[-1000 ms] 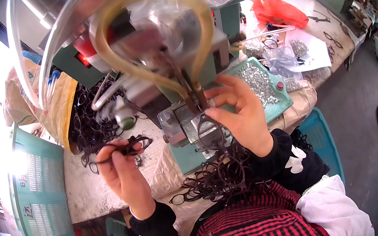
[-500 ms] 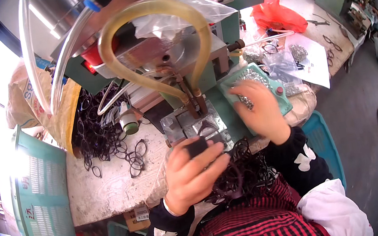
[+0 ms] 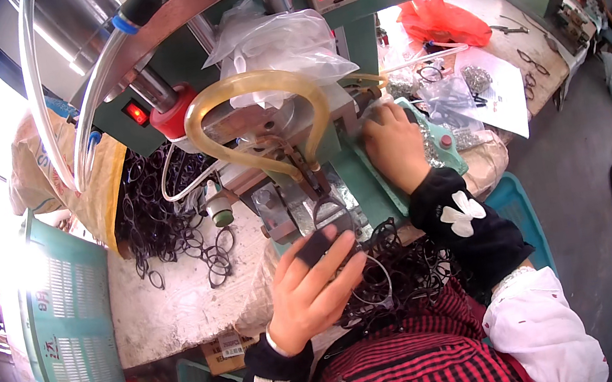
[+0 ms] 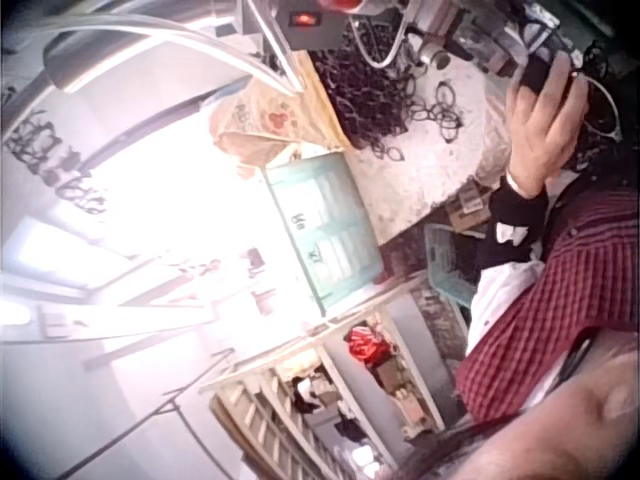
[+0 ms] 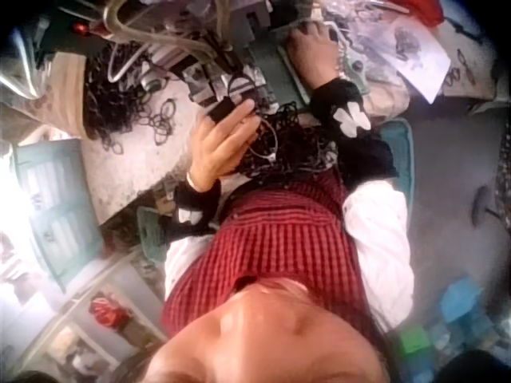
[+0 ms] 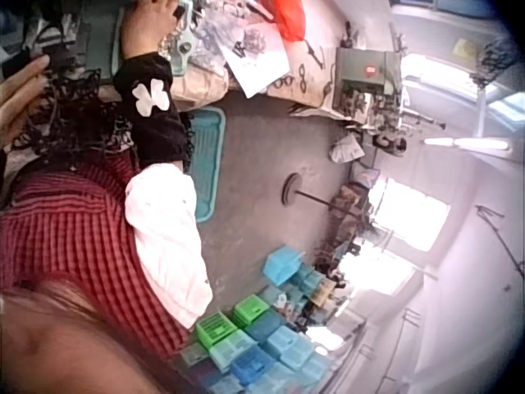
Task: The person repeatedly picks up black plastic rings and small metallic components, places them into a press machine, and operates the lever to assemble them. The finished keychains are placed into a green basket on the right side of the workspace.
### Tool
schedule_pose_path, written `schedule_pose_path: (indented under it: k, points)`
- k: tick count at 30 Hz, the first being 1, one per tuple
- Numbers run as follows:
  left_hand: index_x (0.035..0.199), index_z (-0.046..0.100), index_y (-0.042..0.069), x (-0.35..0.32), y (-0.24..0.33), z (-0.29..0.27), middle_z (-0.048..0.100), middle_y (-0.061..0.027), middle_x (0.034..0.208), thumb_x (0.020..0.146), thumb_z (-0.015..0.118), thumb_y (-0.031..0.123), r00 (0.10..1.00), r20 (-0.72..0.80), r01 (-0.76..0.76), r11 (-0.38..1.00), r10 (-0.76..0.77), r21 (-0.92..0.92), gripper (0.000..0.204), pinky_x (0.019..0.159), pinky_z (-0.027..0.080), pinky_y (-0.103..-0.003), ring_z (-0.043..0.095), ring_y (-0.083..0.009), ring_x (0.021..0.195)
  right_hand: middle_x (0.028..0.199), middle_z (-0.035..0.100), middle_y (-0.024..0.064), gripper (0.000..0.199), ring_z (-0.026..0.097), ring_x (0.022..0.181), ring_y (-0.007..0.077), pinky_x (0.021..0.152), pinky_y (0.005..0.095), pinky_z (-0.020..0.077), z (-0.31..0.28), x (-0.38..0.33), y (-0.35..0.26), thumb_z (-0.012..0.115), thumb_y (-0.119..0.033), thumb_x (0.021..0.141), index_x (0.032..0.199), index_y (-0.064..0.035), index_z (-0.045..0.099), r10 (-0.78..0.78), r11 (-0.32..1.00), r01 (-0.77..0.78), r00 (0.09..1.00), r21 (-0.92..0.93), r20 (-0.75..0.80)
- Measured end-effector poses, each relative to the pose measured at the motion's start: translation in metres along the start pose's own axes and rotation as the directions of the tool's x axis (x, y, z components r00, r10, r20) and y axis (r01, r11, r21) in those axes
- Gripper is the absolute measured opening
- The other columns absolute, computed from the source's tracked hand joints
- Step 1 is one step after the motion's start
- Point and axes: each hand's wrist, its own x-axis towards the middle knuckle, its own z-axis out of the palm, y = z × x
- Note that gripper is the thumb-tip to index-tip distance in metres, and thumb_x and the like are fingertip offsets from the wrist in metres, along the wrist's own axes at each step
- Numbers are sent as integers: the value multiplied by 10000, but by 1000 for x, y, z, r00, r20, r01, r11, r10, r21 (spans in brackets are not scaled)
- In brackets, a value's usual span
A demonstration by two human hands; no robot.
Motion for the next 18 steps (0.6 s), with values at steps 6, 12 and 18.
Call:
schedule_pose_path:
  k: [6, 12, 18]
  points:
    - [1170, 654, -25, -84, -4, -80, 687, -221, 1193, 821, 727, -6, 912, -257, 402, 822, -320, 403, 357, 990, 511, -426, 663, -353, 1123, 1038, 695, 164, 167, 665, 1064, 337, 961, 408, 510, -48, -47, 22, 684, -21, 815, 981, -2, 686, 119, 936, -56, 980, 347, -162]
    - [1028, 679, -5, -76, -86, -110, 694, -133, 1156, 951, 640, -23, 597, -574, 723, 686, -561, 82, 88, 977, 484, -353, 641, -243, 1074, 923, 686, 16, 111, 610, 831, 101, 790, 237, 479, -34, -56, 36, 612, -33, 964, 1012, -1, 707, 590, 110, -342, 778, 933, 216]
    - [941, 729, 85, -101, -142, -51, 624, -184, 1329, 738, 663, -35, 760, -247, 620, 558, -601, 552, 245, 988, 441, -466, 563, -405, 1139, 920, 716, 4, 94, 628, 863, 68, 791, 222, 488, -39, -27, -14, 699, -2, 915, 1001, 14, 732, 446, 270, -395, 860, 878, 249]
